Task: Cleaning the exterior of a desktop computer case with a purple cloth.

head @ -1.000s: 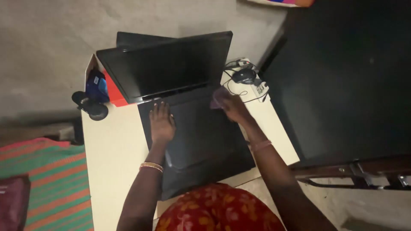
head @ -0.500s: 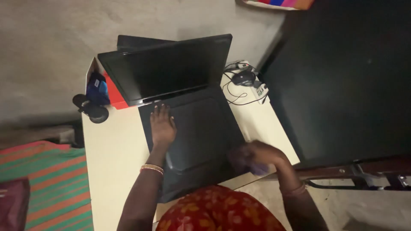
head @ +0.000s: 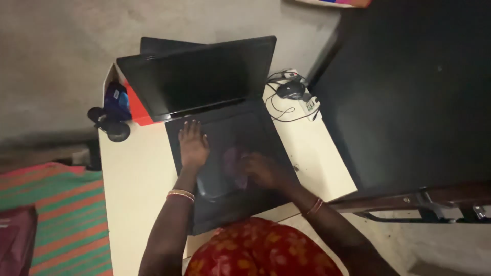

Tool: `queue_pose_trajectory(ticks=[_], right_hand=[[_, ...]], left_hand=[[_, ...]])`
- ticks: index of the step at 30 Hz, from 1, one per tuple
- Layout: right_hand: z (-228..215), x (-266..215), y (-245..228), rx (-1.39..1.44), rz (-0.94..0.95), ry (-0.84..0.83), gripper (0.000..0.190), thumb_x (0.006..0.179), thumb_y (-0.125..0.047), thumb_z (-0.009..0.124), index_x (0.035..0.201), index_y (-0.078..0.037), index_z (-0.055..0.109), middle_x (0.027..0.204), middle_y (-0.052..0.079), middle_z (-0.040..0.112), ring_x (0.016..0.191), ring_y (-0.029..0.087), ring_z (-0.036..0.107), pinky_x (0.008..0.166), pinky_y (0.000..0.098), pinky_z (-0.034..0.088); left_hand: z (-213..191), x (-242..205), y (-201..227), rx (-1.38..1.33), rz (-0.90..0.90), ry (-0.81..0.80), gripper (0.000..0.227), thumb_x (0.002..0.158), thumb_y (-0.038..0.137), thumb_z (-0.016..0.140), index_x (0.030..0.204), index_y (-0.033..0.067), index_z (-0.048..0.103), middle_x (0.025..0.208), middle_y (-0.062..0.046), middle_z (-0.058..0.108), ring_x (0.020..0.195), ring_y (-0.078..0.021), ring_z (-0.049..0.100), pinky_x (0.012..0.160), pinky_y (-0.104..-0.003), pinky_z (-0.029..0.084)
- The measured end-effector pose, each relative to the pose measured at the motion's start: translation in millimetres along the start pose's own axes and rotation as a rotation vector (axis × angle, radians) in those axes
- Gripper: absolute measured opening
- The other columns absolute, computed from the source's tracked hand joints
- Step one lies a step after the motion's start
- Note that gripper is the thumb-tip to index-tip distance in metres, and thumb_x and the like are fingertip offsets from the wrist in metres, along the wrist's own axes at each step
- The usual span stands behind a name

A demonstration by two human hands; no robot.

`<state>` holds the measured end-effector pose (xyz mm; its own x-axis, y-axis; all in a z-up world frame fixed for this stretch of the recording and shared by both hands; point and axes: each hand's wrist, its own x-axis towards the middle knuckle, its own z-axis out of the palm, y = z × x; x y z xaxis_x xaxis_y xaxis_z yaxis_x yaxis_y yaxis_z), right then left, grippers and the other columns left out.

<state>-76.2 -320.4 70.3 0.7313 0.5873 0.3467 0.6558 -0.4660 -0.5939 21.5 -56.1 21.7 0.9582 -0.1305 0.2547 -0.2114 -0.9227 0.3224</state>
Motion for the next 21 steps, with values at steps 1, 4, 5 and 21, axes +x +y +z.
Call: queue_pose_trajectory(ticks=[1,4,5,21], right_hand=[[-6.8,5.6,12.1,0.0,-0.006,-0.003,0.028,0.092,-0.005,0.064,0.117,-0.011,0.072,0.12,0.008,0.073,0.117,0.029,0.067,0.094,0.0415,0.057],[-21.5,23.8,47.1,-0.073,0.137,0.162,0.039,0.088,0.007,0.053,0.117,-0.009,0.074,0.117,0.01,0.074,0.111,0.03,0.072,0.097,0.0417,0.058],[-21.7,28.3,58.0,-0.234,0.115,0.255,0.033,0.084,0.005,0.057,0.108,-0.009,0.074,0.115,0.013,0.074,0.109,0.035,0.069,0.094,0.044,0.054],[-11.7,27.3,0.0,0.623,0.36,-0.15,0.052,0.092,-0.004,0.053,0.144,-0.013,0.05,0.129,0.009,0.068,0.12,0.027,0.069,0.094,0.0421,0.061]], left_hand=[[0.1,-0.3,0.2,0.001,-0.005,0.005,0.055,0.102,0.027,0.042,0.152,0.0028,0.044,0.161,-0.016,0.039,0.155,-0.0347,0.027,0.127,-0.051,0.018],[0.5,0.3,1.0,0.058,0.008,-0.036,0.059,0.101,0.028,0.041,0.153,0.0007,0.042,0.161,-0.019,0.038,0.152,-0.0359,0.028,0.124,-0.051,0.018],[2.2,-1.7,1.8,0.073,0.013,-0.024,0.058,0.102,0.028,0.04,0.153,0.0014,0.042,0.161,-0.018,0.039,0.153,-0.0353,0.028,0.125,-0.051,0.018],[4.5,-21.1,11.9,-0.018,0.117,0.02,0.058,0.097,0.019,0.056,0.152,0.0035,0.042,0.162,-0.019,0.039,0.154,-0.0341,0.03,0.125,-0.052,0.021]])
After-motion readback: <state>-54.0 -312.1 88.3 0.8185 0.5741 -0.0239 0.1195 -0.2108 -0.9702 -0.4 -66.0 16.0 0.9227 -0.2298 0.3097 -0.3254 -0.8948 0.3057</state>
